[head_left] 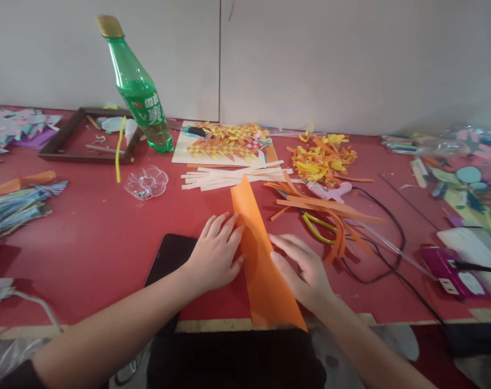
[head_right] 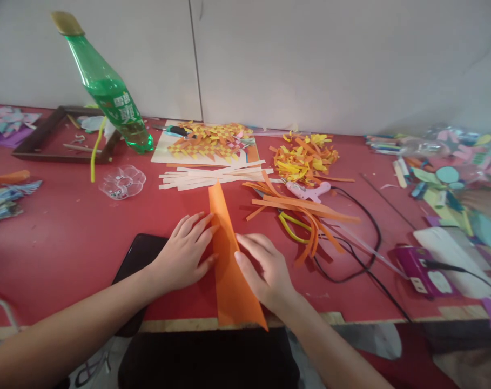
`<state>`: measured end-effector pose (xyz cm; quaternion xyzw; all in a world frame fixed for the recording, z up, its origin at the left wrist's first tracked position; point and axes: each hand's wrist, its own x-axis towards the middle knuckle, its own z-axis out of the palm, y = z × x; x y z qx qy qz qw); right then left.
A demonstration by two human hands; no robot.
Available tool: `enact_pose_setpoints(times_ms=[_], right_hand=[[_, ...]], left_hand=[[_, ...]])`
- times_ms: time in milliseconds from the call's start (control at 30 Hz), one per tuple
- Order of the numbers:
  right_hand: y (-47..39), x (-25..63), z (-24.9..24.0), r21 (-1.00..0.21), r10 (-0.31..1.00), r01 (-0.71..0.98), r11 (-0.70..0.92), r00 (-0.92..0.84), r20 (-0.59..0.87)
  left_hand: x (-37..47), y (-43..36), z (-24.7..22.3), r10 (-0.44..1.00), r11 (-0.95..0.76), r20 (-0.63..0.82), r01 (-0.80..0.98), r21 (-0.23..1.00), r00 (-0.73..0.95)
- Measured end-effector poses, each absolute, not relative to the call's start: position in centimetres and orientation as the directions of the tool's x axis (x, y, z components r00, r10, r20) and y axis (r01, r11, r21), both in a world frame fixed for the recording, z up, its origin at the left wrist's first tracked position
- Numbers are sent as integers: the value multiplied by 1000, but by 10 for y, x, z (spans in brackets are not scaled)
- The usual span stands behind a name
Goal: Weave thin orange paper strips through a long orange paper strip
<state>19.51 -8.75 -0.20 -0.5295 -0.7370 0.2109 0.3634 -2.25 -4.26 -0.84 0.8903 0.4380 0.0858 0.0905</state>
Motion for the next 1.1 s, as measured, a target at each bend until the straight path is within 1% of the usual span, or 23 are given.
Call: enact_pose_setpoints(times_ms=[167, 300, 400, 533, 733, 933, 1100], right_hand=[[-90, 199, -5, -616, 815, 542, 572, -462, 350], [-86, 203, -11, -546, 766, 554, 629, -560, 315], [-83, 205, -16, -497, 741, 574, 651, -621, 254], [-81, 210, -18, -466, 727, 597, 653, -667, 164], [-79, 215, -17, -456, 718, 609, 650, -689, 103], [-80, 214, -18, -423, 714, 622, 659, -694, 91], [-79, 213, -17, -410, 709, 629, 661, -703, 64]], left_hand=[[-23, -42, -8, 784, -614, 84, 748, 252, 615], [-24, -41, -9, 781, -615, 82, 742, 265, 619], [-24, -40, -12, 790, -604, 91, 744, 285, 606], [-22, -40, -18, 795, -602, 139, 739, 303, 591], [-20, -42, -20, 816, -576, 221, 730, 367, 533], [-20, -42, -15, 803, -592, 194, 718, 365, 563], [-21, -40, -12, 802, -582, 99, 733, 352, 589]])
